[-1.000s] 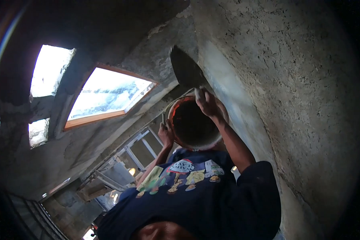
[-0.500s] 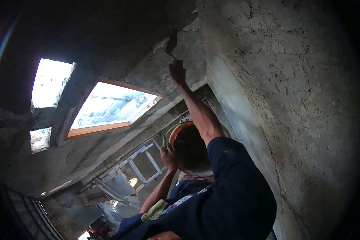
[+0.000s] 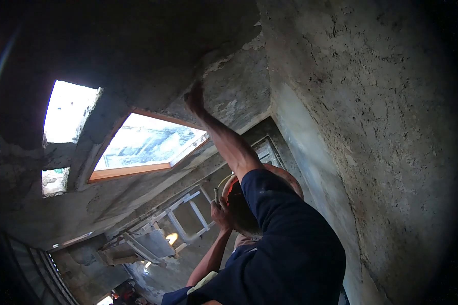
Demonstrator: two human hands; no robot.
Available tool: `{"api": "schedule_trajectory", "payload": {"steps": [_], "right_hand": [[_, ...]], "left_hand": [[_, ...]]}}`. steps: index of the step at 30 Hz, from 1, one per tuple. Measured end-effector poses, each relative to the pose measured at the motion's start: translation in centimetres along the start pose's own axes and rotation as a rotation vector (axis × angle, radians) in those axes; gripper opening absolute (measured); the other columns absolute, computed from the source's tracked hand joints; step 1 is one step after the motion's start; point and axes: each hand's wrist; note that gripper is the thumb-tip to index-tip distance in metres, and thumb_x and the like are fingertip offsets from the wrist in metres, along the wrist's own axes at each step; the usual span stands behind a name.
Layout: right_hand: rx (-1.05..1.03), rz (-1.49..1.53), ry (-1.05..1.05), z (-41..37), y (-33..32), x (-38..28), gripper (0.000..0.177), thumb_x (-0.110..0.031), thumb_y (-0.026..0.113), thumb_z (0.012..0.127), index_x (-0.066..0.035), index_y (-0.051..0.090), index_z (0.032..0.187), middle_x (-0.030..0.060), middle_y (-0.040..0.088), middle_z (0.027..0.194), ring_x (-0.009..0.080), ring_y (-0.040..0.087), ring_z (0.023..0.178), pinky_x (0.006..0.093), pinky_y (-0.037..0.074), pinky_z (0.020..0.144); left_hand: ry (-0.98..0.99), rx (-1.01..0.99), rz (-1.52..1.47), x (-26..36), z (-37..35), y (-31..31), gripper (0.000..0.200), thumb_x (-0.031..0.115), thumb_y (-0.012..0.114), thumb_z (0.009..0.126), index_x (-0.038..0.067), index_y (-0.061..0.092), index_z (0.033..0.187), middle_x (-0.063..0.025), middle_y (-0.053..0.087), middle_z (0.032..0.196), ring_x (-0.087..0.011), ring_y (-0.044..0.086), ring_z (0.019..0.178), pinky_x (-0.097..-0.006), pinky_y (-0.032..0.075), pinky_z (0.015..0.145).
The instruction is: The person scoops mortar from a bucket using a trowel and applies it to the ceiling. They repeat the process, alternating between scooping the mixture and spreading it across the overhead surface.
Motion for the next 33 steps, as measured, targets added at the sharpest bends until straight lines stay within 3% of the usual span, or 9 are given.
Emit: {"api": "schedule_trajectory", "payload": {"steps": [3, 11, 14, 18, 20, 21, 28, 31, 33], "right_hand": [[0.127, -0.053, -0.251, -2.8, -2.2, -1.3, 0.057, -0.011, 0.056, 0.075, 0.004, 0.03, 0.123, 0.0287, 0.045, 0.108, 0.0437, 0.051, 0.092, 0.0485, 0.042, 0.08], [-0.062, 0.244, 0.6, 6.1, -6.0, -0.6, 0.053, -0.028, 0.056, 0.079, 0.009, 0.041, 0.114, 0.0266, 0.052, 0.11, 0.0365, 0.052, 0.102, 0.0418, 0.038, 0.092], [-0.097, 0.417, 0.304, 10.4, -3.8, 0.3, 0.048, -0.029, 0.054, 0.082, 0.009, 0.046, 0.109, 0.0261, 0.054, 0.108, 0.0356, 0.052, 0.104, 0.0402, 0.039, 0.091], [-0.353, 0.629, 0.392, 12.7, -3.0, -2.5, 0.043, -0.027, 0.05, 0.085, 0.011, 0.049, 0.106, 0.0269, 0.053, 0.11, 0.0372, 0.049, 0.108, 0.0395, 0.039, 0.091], [-0.074, -0.021, 0.053, 11.8, -2.8, -3.8, 0.043, -0.021, 0.056, 0.081, 0.005, 0.047, 0.114, 0.0248, 0.055, 0.11, 0.0361, 0.056, 0.098, 0.0416, 0.044, 0.082], [-0.244, -0.031, 0.034, 11.4, -4.1, -4.1, 0.044, -0.024, 0.056, 0.081, 0.005, 0.046, 0.113, 0.0278, 0.053, 0.111, 0.0402, 0.053, 0.102, 0.0434, 0.043, 0.084], [-0.045, 0.203, 0.235, 5.7, -9.0, -5.5, 0.058, -0.028, 0.056, 0.082, 0.01, 0.034, 0.119, 0.032, 0.051, 0.108, 0.044, 0.054, 0.096, 0.0486, 0.043, 0.081], [-0.087, 0.392, 0.574, 8.1, -8.8, -5.1, 0.048, -0.028, 0.057, 0.081, 0.006, 0.045, 0.112, 0.0297, 0.055, 0.101, 0.0424, 0.055, 0.092, 0.0474, 0.044, 0.079], [-0.106, 0.244, 0.291, 10.5, -5.2, -2.4, 0.047, -0.027, 0.057, 0.081, 0.005, 0.045, 0.114, 0.0279, 0.056, 0.102, 0.0406, 0.057, 0.09, 0.0452, 0.045, 0.078]], "left_hand": [[0.004, -0.008, 0.01, 0.1, 0.1, -0.1, 0.041, 0.039, 0.049, 0.089, 0.001, 0.046, 0.076, -0.0184, 0.049, 0.063, -0.036, 0.05, 0.058, -0.0443, 0.037, 0.054], [-0.038, -0.078, 0.02, 0.3, 0.7, -0.2, 0.038, 0.035, 0.048, 0.09, -0.001, 0.046, 0.078, -0.0219, 0.05, 0.068, -0.0392, 0.051, 0.064, -0.0465, 0.037, 0.057], [-0.015, -0.102, 0.021, 0.4, 1.3, -0.3, 0.038, 0.036, 0.047, 0.09, -0.001, 0.046, 0.079, -0.022, 0.05, 0.071, -0.0397, 0.051, 0.066, -0.0466, 0.037, 0.058], [0.01, -0.072, 0.009, -0.1, 0.6, 0.0, 0.04, 0.038, 0.046, 0.09, 0.0, 0.046, 0.079, -0.0216, 0.05, 0.069, -0.0393, 0.052, 0.068, -0.0466, 0.038, 0.06], [0.008, -0.077, 0.028, -0.1, 0.6, 0.0, 0.04, 0.039, 0.044, 0.091, 0.0, 0.046, 0.081, -0.0222, 0.051, 0.069, -0.0403, 0.053, 0.068, -0.047, 0.038, 0.06], [0.012, -0.075, 0.028, -0.2, 0.7, 0.1, 0.04, 0.039, 0.044, 0.091, 0.0, 0.046, 0.081, -0.0222, 0.051, 0.069, -0.0403, 0.053, 0.068, -0.047, 0.038, 0.06], [-0.046, -0.144, 0.04, -0.1, 0.7, -0.2, 0.043, 0.042, 0.042, 0.091, 0.0, 0.046, 0.081, -0.0229, 0.052, 0.073, -0.0418, 0.053, 0.07, -0.0474, 0.038, 0.061], [-0.033, -0.119, 0.02, -0.2, 0.7, 0.0, 0.041, 0.04, 0.043, 0.091, 0.001, 0.046, 0.081, -0.0219, 0.053, 0.07, -0.0408, 0.053, 0.067, -0.047, 0.039, 0.059], [-0.039, -0.118, 0.006, -0.2, 0.8, 0.0, 0.041, 0.04, 0.043, 0.091, 0.001, 0.046, 0.081, -0.0219, 0.053, 0.07, -0.0408, 0.053, 0.067, -0.0471, 0.039, 0.06]]}}
Point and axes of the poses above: each hand's wrist, its own z-axis towards the middle knuckle, its own y-axis out of the palm, x = y × z
